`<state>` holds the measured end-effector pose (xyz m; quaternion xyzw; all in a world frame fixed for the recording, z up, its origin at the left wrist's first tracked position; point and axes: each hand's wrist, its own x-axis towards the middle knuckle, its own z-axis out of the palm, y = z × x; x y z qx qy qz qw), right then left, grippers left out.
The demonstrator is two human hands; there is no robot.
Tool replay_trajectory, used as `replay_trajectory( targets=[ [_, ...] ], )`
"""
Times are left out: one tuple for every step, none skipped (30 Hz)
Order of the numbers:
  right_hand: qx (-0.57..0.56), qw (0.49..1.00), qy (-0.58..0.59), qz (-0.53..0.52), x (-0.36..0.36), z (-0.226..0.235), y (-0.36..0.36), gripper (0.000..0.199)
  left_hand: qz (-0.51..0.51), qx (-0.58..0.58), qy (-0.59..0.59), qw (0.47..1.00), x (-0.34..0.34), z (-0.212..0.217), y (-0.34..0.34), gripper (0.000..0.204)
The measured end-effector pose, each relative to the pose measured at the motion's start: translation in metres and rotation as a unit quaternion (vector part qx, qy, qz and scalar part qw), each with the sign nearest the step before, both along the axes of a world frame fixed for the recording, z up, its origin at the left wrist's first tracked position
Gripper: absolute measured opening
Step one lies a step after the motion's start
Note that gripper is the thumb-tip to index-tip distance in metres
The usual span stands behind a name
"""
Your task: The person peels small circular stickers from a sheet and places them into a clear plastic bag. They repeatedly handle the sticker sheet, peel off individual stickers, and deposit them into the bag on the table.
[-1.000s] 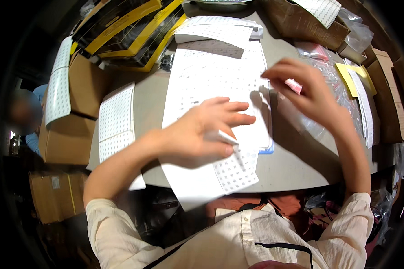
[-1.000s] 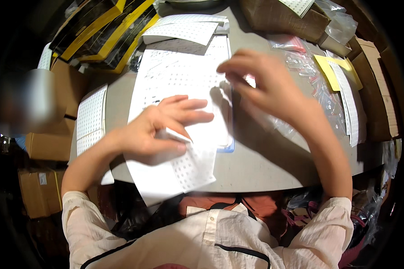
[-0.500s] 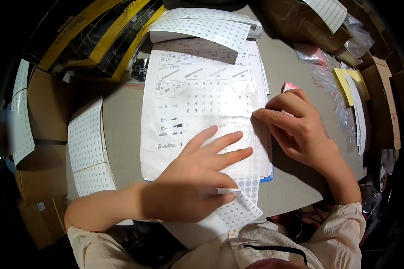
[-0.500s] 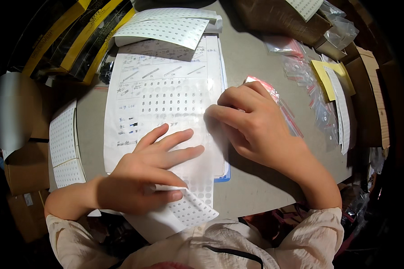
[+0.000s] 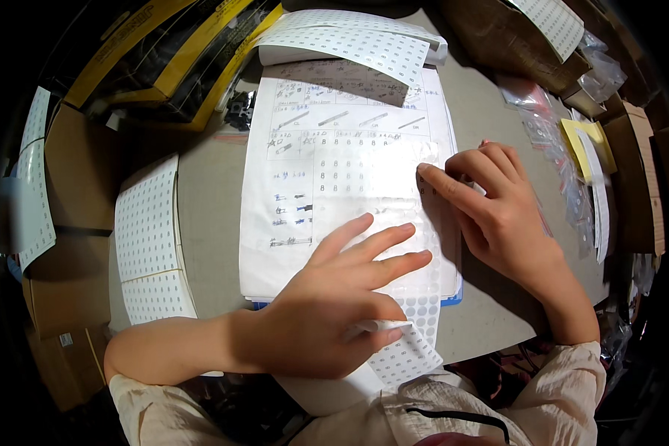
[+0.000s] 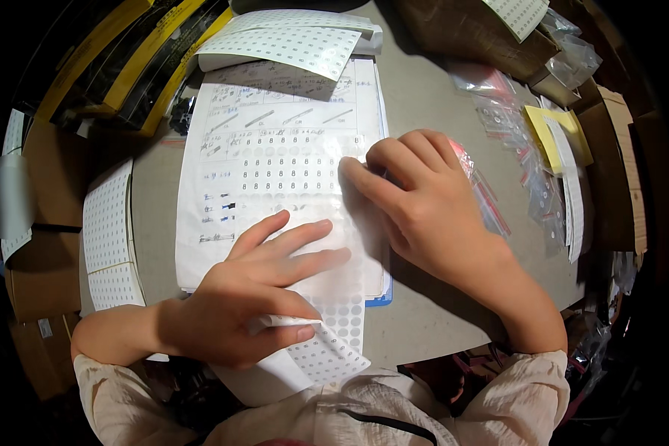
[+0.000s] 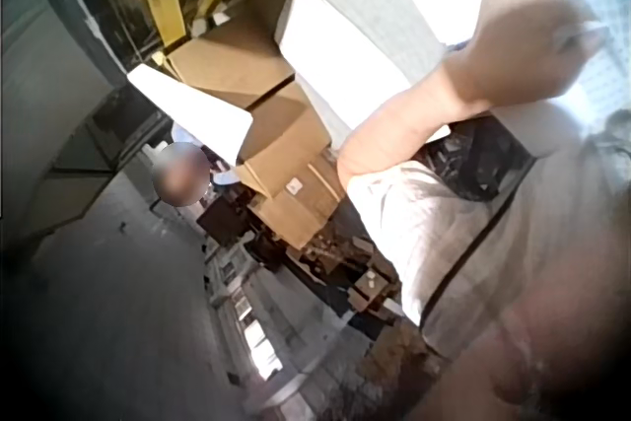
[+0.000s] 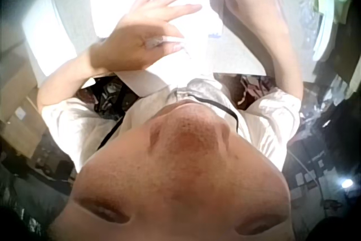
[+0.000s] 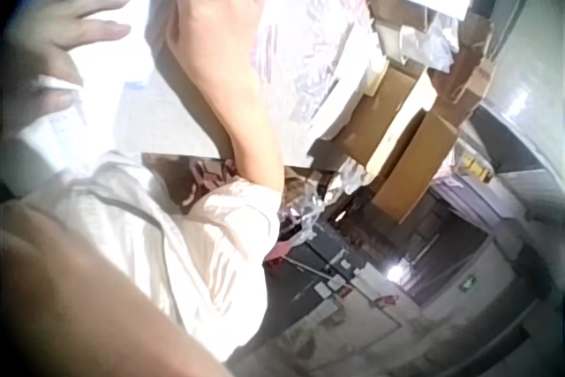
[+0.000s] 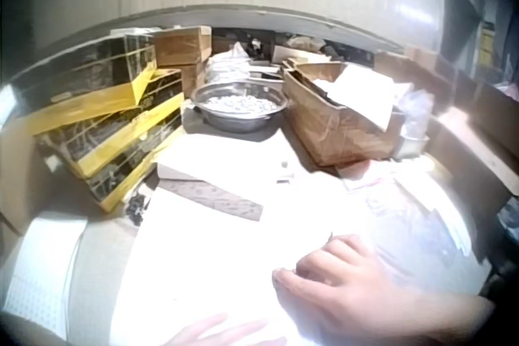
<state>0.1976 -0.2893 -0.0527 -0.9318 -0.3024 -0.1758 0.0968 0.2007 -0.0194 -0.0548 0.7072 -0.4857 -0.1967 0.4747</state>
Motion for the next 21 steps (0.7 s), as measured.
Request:
replay_trajectory(
  targets=[
    [-0.010, 1.000, -0.002, 0.003, -0.0006, 0.0010, 0.0011, 0.046, -0.002, 0.005, -0.001, 1.000, 0.0003, 0.0009, 0.0000, 0.007],
    [-0.019, 1.000, -0.003, 0.005, -0.0013, 0.0025, 0.0030, 0.046, -0.004, 0.011, -0.002, 1.000, 0.0004, 0.0021, 0.0002, 0.007],
    [-0.029, 1.000, -0.006, 0.007, -0.0020, 0.0042, 0.0044, 0.047, -0.006, 0.016, -0.005, 1.000, 0.0011, 0.0035, 0.0002, 0.007],
    [-0.030, 0.999, -0.010, 0.006, -0.0025, 0.0046, 0.0048, 0.047, -0.010, 0.023, -0.012, 1.000, 0.0016, 0.0044, -0.0001, 0.007],
    [-0.032, 0.999, -0.014, 0.006, -0.0028, 0.0042, 0.0050, 0.047, -0.013, 0.029, -0.020, 0.999, 0.0021, 0.0052, -0.0005, 0.008],
    [-0.033, 0.999, -0.018, 0.007, -0.0028, 0.0038, 0.0055, 0.047, -0.015, 0.037, -0.028, 0.999, 0.0022, 0.0060, -0.0003, 0.008],
    [-0.032, 0.999, -0.021, 0.006, -0.0030, 0.0036, 0.0058, 0.046, -0.017, 0.041, -0.033, 0.998, 0.0021, 0.0061, -0.0002, 0.008],
    [-0.031, 0.999, -0.024, 0.005, -0.0030, 0.0035, 0.0060, 0.046, -0.018, 0.046, -0.038, 0.998, 0.0020, 0.0055, -0.0004, 0.009],
    [-0.030, 0.999, -0.028, 0.004, -0.0030, 0.0035, 0.0066, 0.045, -0.018, 0.051, -0.043, 0.998, 0.0017, 0.0050, -0.0003, 0.009],
    [-0.027, 0.999, -0.033, 0.002, -0.0028, 0.0044, 0.0072, 0.044, -0.020, 0.053, -0.042, 0.997, 0.0017, 0.0053, -0.0006, 0.010],
    [-0.023, 0.999, -0.039, 0.000, -0.0026, 0.0057, 0.0078, 0.042, -0.022, 0.056, -0.041, 0.997, 0.0018, 0.0059, -0.0010, 0.010],
    [-0.019, 0.999, -0.045, -0.002, -0.0022, 0.0066, 0.0080, 0.040, -0.024, 0.059, -0.040, 0.997, 0.0021, 0.0063, -0.0014, 0.010],
    [-0.022, 0.999, -0.046, -0.004, -0.0019, 0.0070, 0.0080, 0.038, -0.023, 0.057, -0.040, 0.997, 0.0022, 0.0062, -0.0011, 0.010],
    [-0.024, 0.999, -0.047, -0.006, -0.0015, 0.0073, 0.0079, 0.037, -0.023, 0.056, -0.040, 0.997, 0.0022, 0.0058, -0.0005, 0.011],
    [-0.027, 0.998, -0.048, -0.010, -0.0016, 0.0078, 0.0072, 0.035, -0.023, 0.054, -0.040, 0.997, 0.0023, 0.0058, -0.0005, 0.011],
    [-0.022, 0.999, -0.039, -0.003, -0.0011, 0.0067, 0.0062, 0.034, -0.022, 0.051, -0.039, 0.998, 0.0023, 0.0062, -0.0006, 0.011],
    [-0.017, 0.999, -0.030, 0.004, -0.0003, 0.0044, 0.0050, 0.032, -0.020, 0.049, -0.037, 0.998, 0.0023, 0.0068, -0.0008, 0.011],
    [-0.010, 1.000, -0.020, 0.011, -0.0001, 0.0031, 0.0046, 0.031, -0.018, 0.047, -0.035, 0.998, 0.0021, 0.0075, -0.0003, 0.012],
    [-0.011, 1.000, -0.001, 0.006, -0.0007, 0.0043, 0.0046, 0.033, -0.010, 0.041, -0.012, 0.999, 0.0028, 0.0075, 0.0008, 0.013],
    [-0.012, 1.000, 0.019, 0.001, -0.0016, 0.0061, 0.0046, 0.036, -0.002, 0.034, 0.012, 0.999, 0.0042, 0.0072, 0.0021, 0.014],
    [-0.011, 0.999, 0.038, -0.006, -0.0029, 0.0064, 0.0043, 0.039, 0.003, 0.029, 0.036, 0.999, 0.0058, 0.0073, 0.0026, 0.016]
  ],
)
